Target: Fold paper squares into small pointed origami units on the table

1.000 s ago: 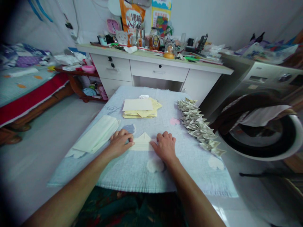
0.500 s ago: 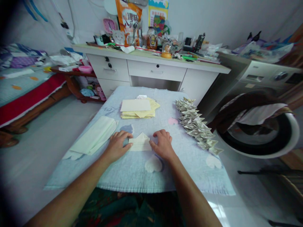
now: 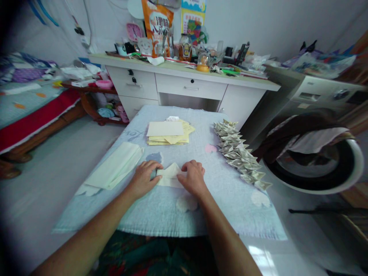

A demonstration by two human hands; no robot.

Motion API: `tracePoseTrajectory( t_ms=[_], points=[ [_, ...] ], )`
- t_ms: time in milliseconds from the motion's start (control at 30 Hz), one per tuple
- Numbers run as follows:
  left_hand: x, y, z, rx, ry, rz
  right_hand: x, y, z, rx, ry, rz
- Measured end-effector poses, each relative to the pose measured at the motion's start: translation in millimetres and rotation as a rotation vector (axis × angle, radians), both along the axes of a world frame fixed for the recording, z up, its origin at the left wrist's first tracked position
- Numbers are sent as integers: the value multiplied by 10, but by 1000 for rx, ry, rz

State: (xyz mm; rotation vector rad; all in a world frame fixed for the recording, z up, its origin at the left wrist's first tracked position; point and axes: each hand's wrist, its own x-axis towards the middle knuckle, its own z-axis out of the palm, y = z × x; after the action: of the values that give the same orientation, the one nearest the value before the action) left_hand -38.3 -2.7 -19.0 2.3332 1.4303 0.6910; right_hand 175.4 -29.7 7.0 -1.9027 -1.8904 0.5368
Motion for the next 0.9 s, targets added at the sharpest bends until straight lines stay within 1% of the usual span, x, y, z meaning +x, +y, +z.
tracePoseTrajectory(
  t_ms=[100,200,300,467,533,600,633,700,767,800,833,900],
  points=[
    [8,3,-19,6,-102,-24,-8,2,-44,36,77,22],
    [29,-3,-3,-39,-276,-13,-20,10,-64,45,280,87],
    [48,-2,35,-192,-443,-17,-46,19,-64,67,560,140],
    [72,5,103,-544,-840,-98,-98,44,-57,85,1155,96],
    [94,-3,129,-633,-997,-109,-136,50,-72,47,1284,130],
    [123,-15,146,-664,-1093,-132,-196,49,-99,-23,1308,198],
    [138,-21,147,-672,-1109,-147,-234,45,-116,-53,1308,220],
    [161,-28,132,-692,-1080,-179,-311,36,-151,-74,1323,227],
    [168,-25,100,-704,-1012,-210,-368,29,-177,-46,1308,181],
    [165,-22,84,-685,-978,-219,-380,29,-182,-22,1293,153],
    [158,-18,70,-647,-945,-218,-379,30,-179,10,1266,125],
    [134,-16,57,-526,-882,-170,-335,38,-146,112,1156,64]
  ],
)
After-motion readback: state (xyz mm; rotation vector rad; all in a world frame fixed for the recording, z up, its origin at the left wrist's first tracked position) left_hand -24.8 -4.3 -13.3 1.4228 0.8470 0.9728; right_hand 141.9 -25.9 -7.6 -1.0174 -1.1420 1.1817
